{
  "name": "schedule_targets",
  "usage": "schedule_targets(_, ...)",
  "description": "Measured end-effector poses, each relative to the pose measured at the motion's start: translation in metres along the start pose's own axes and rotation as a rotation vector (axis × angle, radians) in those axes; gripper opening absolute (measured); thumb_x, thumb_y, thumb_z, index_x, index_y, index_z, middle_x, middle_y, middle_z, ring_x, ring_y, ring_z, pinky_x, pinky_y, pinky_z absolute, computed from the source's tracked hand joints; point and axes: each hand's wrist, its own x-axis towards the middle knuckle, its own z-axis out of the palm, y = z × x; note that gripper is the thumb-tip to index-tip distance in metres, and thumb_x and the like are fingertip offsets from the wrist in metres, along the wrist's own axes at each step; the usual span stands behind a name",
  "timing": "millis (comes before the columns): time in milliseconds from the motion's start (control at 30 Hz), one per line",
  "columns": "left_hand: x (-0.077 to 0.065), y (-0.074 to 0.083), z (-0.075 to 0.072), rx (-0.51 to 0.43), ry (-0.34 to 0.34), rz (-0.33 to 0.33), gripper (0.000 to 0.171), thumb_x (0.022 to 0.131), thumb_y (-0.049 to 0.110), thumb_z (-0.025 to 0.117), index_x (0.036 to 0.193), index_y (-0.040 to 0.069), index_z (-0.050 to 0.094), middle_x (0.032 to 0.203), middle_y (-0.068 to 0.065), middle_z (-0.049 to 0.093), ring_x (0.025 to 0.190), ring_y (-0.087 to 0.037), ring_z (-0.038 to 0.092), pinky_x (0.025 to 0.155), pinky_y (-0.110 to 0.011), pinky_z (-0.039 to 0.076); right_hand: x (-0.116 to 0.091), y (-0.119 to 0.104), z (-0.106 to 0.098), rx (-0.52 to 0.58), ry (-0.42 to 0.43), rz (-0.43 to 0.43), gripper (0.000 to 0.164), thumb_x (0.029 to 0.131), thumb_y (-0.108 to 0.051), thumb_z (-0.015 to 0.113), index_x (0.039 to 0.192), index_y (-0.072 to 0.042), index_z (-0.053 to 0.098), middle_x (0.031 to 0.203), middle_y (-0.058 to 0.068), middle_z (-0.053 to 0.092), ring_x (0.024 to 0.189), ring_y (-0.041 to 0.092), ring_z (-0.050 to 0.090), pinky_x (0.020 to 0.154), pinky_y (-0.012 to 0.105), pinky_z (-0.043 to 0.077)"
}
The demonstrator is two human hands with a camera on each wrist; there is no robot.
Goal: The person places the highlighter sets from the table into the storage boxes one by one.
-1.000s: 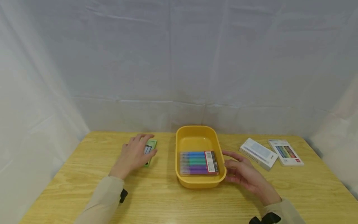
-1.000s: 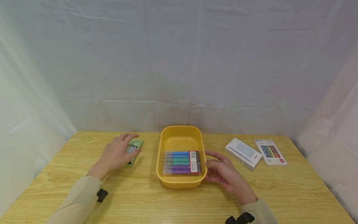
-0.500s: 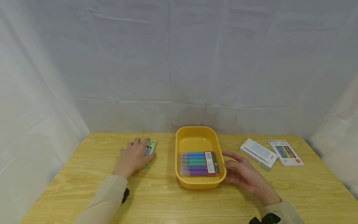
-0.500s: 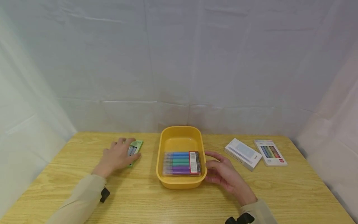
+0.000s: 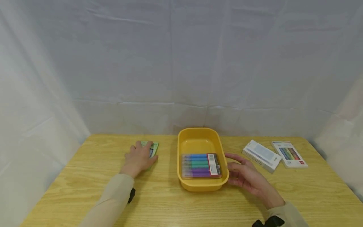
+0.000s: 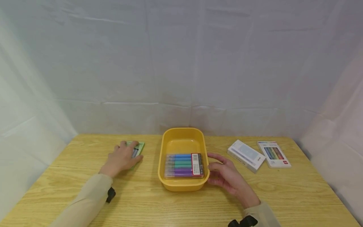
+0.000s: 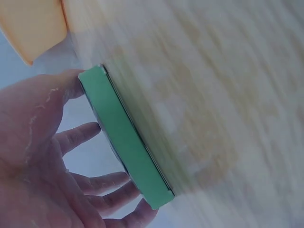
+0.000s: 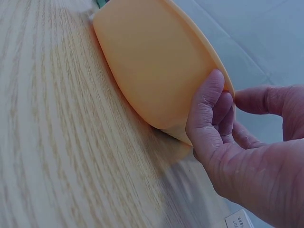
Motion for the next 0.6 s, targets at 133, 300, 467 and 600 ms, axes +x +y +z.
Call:
schedule_targets(133, 0.0030, -0.0002, 0.0008, -0.002, -0.014, -0.023, 0.069, 0.098, 0.045, 0.062, 0.156, 0.018, 0.039, 0.139, -0.037, 0.042, 0.117, -0.052, 0.049, 0.081, -0.066, 0.050, 0.0002, 0.0000, -0.0002, -0.002, 0.005, 0.001, 0.063, 0.102, -0.013, 0.057, 0.158, -0.008, 0.030, 0.115, 0.004, 0.072, 0.095, 0.016, 0.071, 0.077, 0.030, 0.062)
schedule_targets(300, 0.0029, 0.0013, -0.0028, -0.022, -0.036, -0.043, 0.066, 0.096, 0.043, 0.063, 0.154, 0.020, 0.041, 0.131, -0.036, 0.046, 0.109, -0.047, 0.048, 0.075, -0.061, 0.048, 0.0004, 0.0000, -0.0005, -0.004, 0.008, 0.005, 0.063, 0.102, -0.014, 0.057, 0.158, -0.008, 0.030, 0.116, 0.004, 0.072, 0.095, 0.016, 0.071, 0.077, 0.030, 0.062)
schedule_targets(467, 0.0016, 0.0027, -0.0068, -0.041, -0.060, -0.059, 0.064, 0.095, 0.043, 0.065, 0.151, 0.022, 0.043, 0.125, -0.035, 0.047, 0.106, -0.046, 0.047, 0.073, -0.060, 0.047, 0.0007, 0.0002, -0.0009, -0.006, 0.015, 0.009, 0.064, 0.101, -0.014, 0.058, 0.158, -0.008, 0.030, 0.116, 0.004, 0.072, 0.095, 0.016, 0.071, 0.077, 0.030, 0.062)
schedule_targets(600, 0.0021, 0.0032, -0.0082, -0.060, -0.069, -0.072, 0.062, 0.094, 0.042, 0.066, 0.149, 0.023, 0.045, 0.123, -0.032, 0.047, 0.105, -0.045, 0.045, 0.073, -0.059, 0.045, 0.0011, -0.0001, -0.0007, -0.007, 0.025, 0.013, 0.064, 0.101, -0.015, 0.059, 0.158, -0.009, 0.030, 0.116, 0.005, 0.072, 0.094, 0.016, 0.070, 0.076, 0.030, 0.061)
